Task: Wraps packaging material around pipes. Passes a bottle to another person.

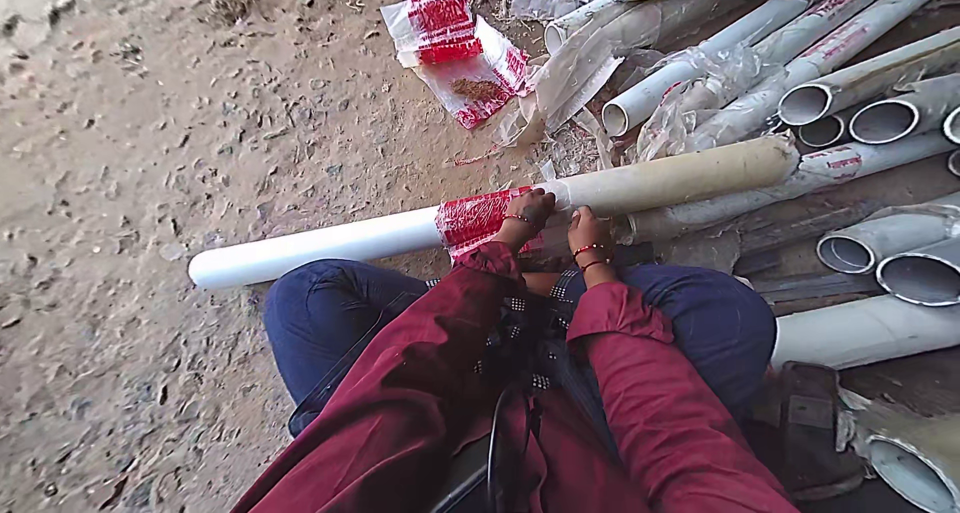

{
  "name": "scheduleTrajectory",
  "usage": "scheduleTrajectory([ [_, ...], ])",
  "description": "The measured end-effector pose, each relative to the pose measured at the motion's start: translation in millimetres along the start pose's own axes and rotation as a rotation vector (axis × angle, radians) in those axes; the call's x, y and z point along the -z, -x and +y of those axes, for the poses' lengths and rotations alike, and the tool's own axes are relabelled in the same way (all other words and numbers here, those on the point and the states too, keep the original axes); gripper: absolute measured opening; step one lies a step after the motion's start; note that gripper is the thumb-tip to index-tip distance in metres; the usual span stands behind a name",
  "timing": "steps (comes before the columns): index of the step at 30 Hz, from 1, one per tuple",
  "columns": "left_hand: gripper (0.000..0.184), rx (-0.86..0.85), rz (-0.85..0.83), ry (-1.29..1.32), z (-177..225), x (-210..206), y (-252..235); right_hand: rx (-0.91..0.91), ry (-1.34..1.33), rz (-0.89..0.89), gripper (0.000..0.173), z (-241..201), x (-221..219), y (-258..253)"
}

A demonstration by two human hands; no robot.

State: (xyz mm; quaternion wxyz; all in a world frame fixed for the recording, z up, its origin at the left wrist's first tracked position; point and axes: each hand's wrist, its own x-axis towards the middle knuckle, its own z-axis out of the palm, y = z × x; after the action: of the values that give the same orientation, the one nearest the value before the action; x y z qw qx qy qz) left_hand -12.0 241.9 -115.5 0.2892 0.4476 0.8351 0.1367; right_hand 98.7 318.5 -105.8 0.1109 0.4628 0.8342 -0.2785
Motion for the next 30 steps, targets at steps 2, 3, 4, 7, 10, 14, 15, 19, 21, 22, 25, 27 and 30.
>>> scheduleTrajectory([
  [2, 0.026, 0.052, -0.058, 0.053, 0.5, 5.5, -5.3, 0.000, 0.029, -0.017, 0.037, 0.6, -2.3, -0.7],
  [3, 0.026, 0.066, -0.072, 0.059, 0.9, 6.3, -7.4, 0.001, 0.037, -0.011, 0.037, 0.5, -2.3, -1.0],
  [4, 0.027, 0.074, -0.088, 0.054, 2.0, 6.8, -8.9, 0.006, 0.038, 0.002, 0.037, 0.7, -2.7, -0.7],
  [7, 0.028, 0.066, -0.101, 0.049, 2.9, 5.4, -9.6, 0.031, 0.030, 0.036, 0.036, -0.2, -1.2, 4.1],
  [10, 0.028, 0.070, -0.094, 0.097, 2.1, 6.4, -8.6, 0.075, 0.019, 0.062, 0.034, 1.5, -3.3, 6.9],
  [14, 0.026, 0.054, -0.104, 0.074, 0.3, 6.0, -12.0, 0.092, 0.023, 0.076, 0.032, 1.7, -4.0, 5.9],
  [15, 0.026, 0.049, -0.105, 0.072, -0.3, 6.1, -12.5, 0.097, 0.019, 0.083, 0.032, 2.0, -4.1, 5.9],
  [19, 0.025, 0.046, -0.096, 0.075, -1.0, 4.1, -13.8, 0.099, 0.047, 0.079, 0.033, 0.6, -4.5, 3.7],
  [21, 0.025, 0.052, -0.100, 0.079, -0.9, 4.4, -13.5, 0.087, 0.084, 0.039, 0.033, -1.9, -2.7, -0.5],
  [22, 0.025, 0.052, -0.098, 0.085, -1.1, 4.8, -13.1, 0.089, 0.093, 0.024, 0.033, -2.5, -1.6, -1.4],
  [25, 0.025, 0.052, -0.093, 0.090, -1.1, 4.3, -13.7, 0.087, 0.117, -0.004, 0.033, -4.6, 1.4, 0.5],
  [27, 0.028, 0.048, -0.096, 0.092, -1.2, 4.8, -14.5, 0.090, 0.124, 0.000, 0.032, -5.5, 0.9, 1.7],
  [30, 0.029, 0.065, -0.104, 0.073, 0.2, 4.4, -15.6, 0.081, 0.159, -0.042, 0.030, -6.1, -2.2, 4.8],
])
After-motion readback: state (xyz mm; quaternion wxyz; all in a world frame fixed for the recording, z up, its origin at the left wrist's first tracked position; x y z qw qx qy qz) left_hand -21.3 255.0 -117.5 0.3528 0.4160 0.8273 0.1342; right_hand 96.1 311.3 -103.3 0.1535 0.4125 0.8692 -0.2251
